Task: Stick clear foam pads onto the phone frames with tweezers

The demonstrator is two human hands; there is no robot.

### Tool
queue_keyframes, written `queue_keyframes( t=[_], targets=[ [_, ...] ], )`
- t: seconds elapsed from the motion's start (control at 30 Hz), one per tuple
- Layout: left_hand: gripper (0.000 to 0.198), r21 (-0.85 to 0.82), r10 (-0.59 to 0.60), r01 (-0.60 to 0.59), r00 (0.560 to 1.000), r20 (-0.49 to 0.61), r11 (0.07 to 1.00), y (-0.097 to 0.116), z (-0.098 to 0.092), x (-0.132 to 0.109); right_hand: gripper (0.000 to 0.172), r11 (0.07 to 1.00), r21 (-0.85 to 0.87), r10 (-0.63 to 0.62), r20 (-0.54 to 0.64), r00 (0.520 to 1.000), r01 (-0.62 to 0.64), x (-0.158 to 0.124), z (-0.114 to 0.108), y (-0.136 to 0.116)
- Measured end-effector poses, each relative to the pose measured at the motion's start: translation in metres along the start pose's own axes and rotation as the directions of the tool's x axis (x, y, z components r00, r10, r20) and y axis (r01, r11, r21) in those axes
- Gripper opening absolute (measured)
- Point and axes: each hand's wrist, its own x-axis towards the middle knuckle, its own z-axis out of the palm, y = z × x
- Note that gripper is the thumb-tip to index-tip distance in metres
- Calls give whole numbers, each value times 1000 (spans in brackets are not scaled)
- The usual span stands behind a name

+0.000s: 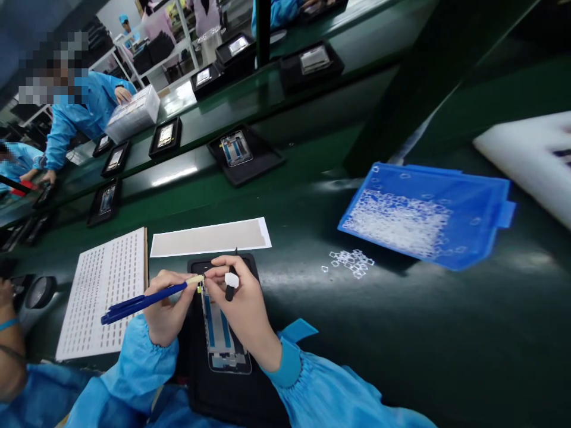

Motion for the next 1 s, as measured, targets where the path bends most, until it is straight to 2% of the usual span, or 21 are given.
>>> queue_keyframes(
  t=[0.1, 0.2, 0.27, 0.37, 0.47, 0.53, 0.57, 0.6, 0.67, 0.73, 0.77, 0.8, 0.83, 0.87, 0.93, 1.0],
  targets=[
    [15, -18, -29, 28, 999, -22, 999, 0, 2, 1, 23, 998, -45, -32, -11, 999, 32, 1, -2, 1],
    [13, -65, -169, 165, 984, -56, 984, -2, 5, 1, 20, 996, -70, -65, -12, 998, 64, 1, -3, 1],
    [15, -141, -326, 317, 944, -43, 938, -3, 7, 2, 18, 994, -78, -78, -8, 997, 77, 0, -3, -1],
    [24, -321, -509, 495, 860, 44, 807, -3, 11, 4, 14, 989, -106, -100, 10, 995, 100, -1, -2, -5],
    [33, -423, -561, 544, 822, 95, 725, -2, 16, 6, 12, 971, -194, -145, 5, 989, 143, 4, -15, -5],
    [34, -423, -569, 548, 818, 90, 722, -2, 16, 6, 10, 910, -369, -219, -37, 975, 191, 10, -38, -2],
    [34, -408, -571, 551, 817, 85, 727, -3, 16, 5, 10, 842, -497, -274, -57, 960, 211, 13, -53, 0],
    [32, -386, -571, 555, 817, 83, 737, -4, 15, 4, 12, 729, -651, -327, -59, 943, 212, 15, -70, 2],
    [27, -322, -562, 556, 823, 82, 766, -9, 12, 0, 18, 397, -897, -380, 34, 924, 196, 18, -102, 5],
    [22, -237, -529, 532, 845, 83, 813, -15, 11, -3, 25, 118, -974, -390, 132, 911, 192, 17, -125, 5],
    [19, -190, -503, 509, 860, 87, 839, -18, 10, -4, 29, 24, -980, -390, 175, 904, 200, 16, -130, 3],
    [17, -147, -473, 483, 876, 96, 864, -20, 11, -5, 32, -33, -976, -398, 210, 893, 215, 14, -132, 1],
    [14, -107, -443, 454, 889, 111, 884, -22, 12, -5, 34, -50, -971, -413, 234, 880, 235, 13, -129, -1],
    [12, -73, -417, 429, 899, 132, 900, -24, 13, -5, 33, -27, -966, -430, 244, 869, 257, 13, -124, -2],
    [11, -22, -380, 389, 908, 176, 921, -28, 16, -5, 27, 119, -940, -441, 239, 865, 320, 14, -106, -2],
    [11, 15, -363, 368, 908, 212, 930, -31, 20, -4, 21, 311, -867, -382, 261, 886, 389, 17, -85, 3]
  ],
)
